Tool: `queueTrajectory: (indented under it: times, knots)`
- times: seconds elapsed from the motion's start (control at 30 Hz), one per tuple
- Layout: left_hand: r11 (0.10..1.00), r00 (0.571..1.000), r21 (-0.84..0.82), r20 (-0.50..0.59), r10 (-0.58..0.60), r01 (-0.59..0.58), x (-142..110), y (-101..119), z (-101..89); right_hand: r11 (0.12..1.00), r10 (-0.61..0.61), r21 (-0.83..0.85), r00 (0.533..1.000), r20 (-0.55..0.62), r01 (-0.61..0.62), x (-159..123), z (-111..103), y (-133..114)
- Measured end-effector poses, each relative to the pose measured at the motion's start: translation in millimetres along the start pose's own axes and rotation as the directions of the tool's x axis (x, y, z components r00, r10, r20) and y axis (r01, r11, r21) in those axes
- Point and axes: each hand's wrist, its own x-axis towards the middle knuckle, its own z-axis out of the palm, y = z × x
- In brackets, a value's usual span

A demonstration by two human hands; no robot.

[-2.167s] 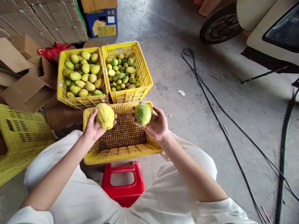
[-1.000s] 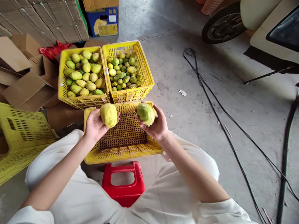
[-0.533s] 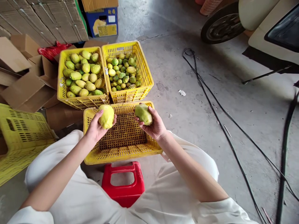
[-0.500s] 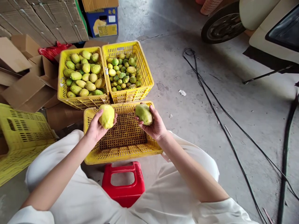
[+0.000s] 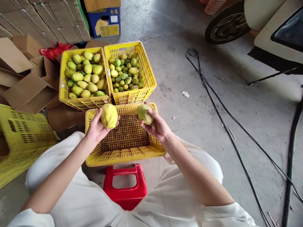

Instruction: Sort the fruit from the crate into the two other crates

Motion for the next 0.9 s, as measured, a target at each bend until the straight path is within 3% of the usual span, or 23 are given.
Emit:
queueTrajectory:
  times: [0.1, 0.17, 0.3, 0.43, 0.47, 0.53, 0.6, 0.67, 0.7, 0.73, 0.77, 0.9]
  knots:
    - [0.993, 0.993, 0.043, -0.045, -0.112, 0.114, 4, -8, -8.2, 0.97, 0.146, -0.176, 0.98, -0.135, -0.169, 2, -11, 18]
    - [0.982, 0.983, 0.06, -0.054, -0.173, 0.176, 4, -14, -15.0, 0.949, 0.219, -0.175, 0.946, -0.24, -0.264, 3, -17, 32]
    - [0.966, 0.969, 0.09, -0.07, -0.236, 0.241, 0, -19, -24.8, 0.935, 0.245, -0.174, 0.919, -0.31, -0.309, 20, -17, 45]
    - [0.959, 0.964, 0.104, -0.069, -0.256, 0.263, -3, -19, -28.3, 0.941, 0.147, -0.26, 0.953, -0.266, -0.217, 70, 11, 20]
    - [0.959, 0.963, 0.101, -0.069, -0.26, 0.266, -3, -18, -28.7, 0.946, 0.088, -0.286, 0.969, -0.23, -0.154, 85, 20, 11]
    - [0.958, 0.961, 0.092, -0.073, -0.267, 0.273, -2, -18, -29.4, 0.901, -0.141, -0.423, 0.987, -0.08, 0.094, 112, 35, -6]
    - [0.955, 0.958, 0.089, -0.081, -0.277, 0.284, -1, -17, -30.3, 0.78, -0.311, -0.551, 0.948, 0.067, 0.295, 129, 41, -15]
    - [0.95, 0.952, 0.094, -0.103, -0.287, 0.296, 0, -17, -31.8, 0.639, -0.352, -0.686, 0.925, 0.14, 0.347, 132, 35, -12]
    - [0.947, 0.949, 0.097, -0.118, -0.294, 0.305, 0, -18, -32.9, 0.554, -0.327, -0.77, 0.933, 0.15, 0.318, 127, 29, -5]
    - [0.944, 0.944, 0.099, -0.134, -0.302, 0.316, 1, -19, -34.4, 0.412, -0.26, -0.875, 0.953, 0.154, 0.254, 118, 19, 6]
    - [0.939, 0.938, 0.1, -0.151, -0.312, 0.329, 2, -20, -36.2, 0.212, -0.167, -0.964, 0.978, 0.124, 0.158, 106, 9, 20]
    - [0.919, 0.906, 0.098, -0.239, -0.35, 0.381, 8, -32, -46.3, -0.072, 0.022, -0.994, 0.996, -0.088, -0.086, 36, -40, 98]
